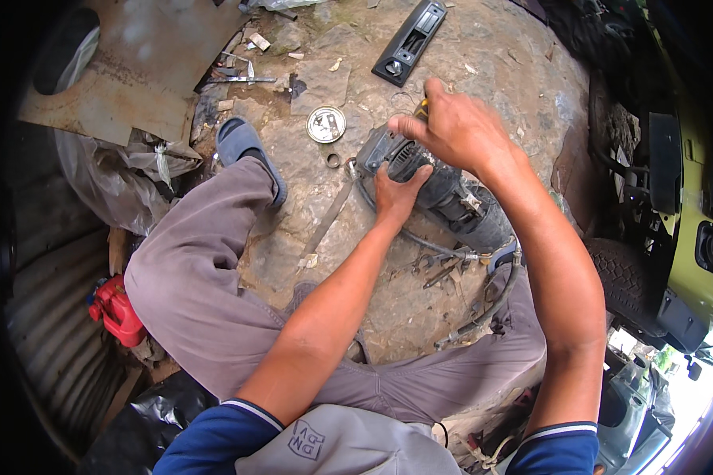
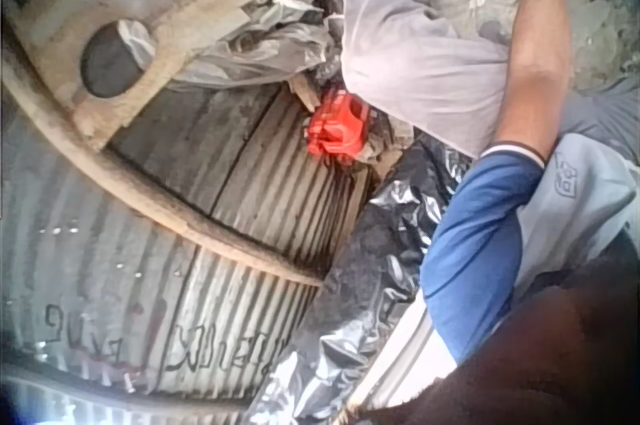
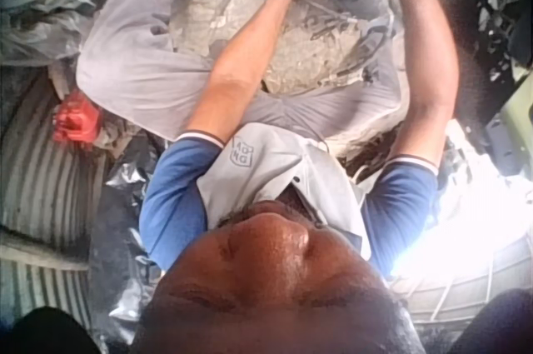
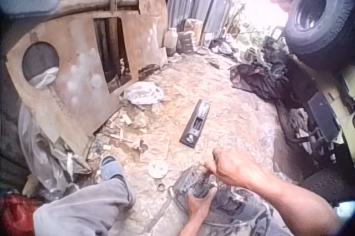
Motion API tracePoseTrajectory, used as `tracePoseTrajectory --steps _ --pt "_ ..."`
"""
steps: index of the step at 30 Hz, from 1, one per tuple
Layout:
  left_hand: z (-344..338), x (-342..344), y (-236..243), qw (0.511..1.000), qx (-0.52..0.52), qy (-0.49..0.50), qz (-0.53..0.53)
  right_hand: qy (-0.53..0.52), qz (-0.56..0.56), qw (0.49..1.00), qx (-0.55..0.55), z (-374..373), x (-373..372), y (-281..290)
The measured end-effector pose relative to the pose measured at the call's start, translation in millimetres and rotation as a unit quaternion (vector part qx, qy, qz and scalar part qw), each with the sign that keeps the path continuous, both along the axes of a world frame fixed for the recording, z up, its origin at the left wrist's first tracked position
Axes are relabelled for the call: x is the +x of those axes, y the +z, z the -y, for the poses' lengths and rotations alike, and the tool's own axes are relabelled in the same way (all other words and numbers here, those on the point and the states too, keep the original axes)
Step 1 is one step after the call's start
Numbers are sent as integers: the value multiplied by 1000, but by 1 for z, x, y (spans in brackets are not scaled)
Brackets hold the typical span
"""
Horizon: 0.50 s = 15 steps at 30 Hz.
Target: The person works on an automotive blower motor housing by hand and using a screwdriver to remove and replace internal components.
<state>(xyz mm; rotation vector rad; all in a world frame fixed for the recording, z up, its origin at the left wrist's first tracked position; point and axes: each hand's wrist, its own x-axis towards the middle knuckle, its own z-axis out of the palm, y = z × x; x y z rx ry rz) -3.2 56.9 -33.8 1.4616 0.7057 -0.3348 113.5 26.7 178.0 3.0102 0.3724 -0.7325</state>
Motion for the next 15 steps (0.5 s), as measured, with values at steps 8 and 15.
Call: tracePoseTrajectory --steps 8,15 --pt "1 0 0 1000 -3 -1 1 64 85 992 69 12 -1 -12" --pt "-8 3 0 997 54 -59 14 13 57 994 93 19 3 -16"
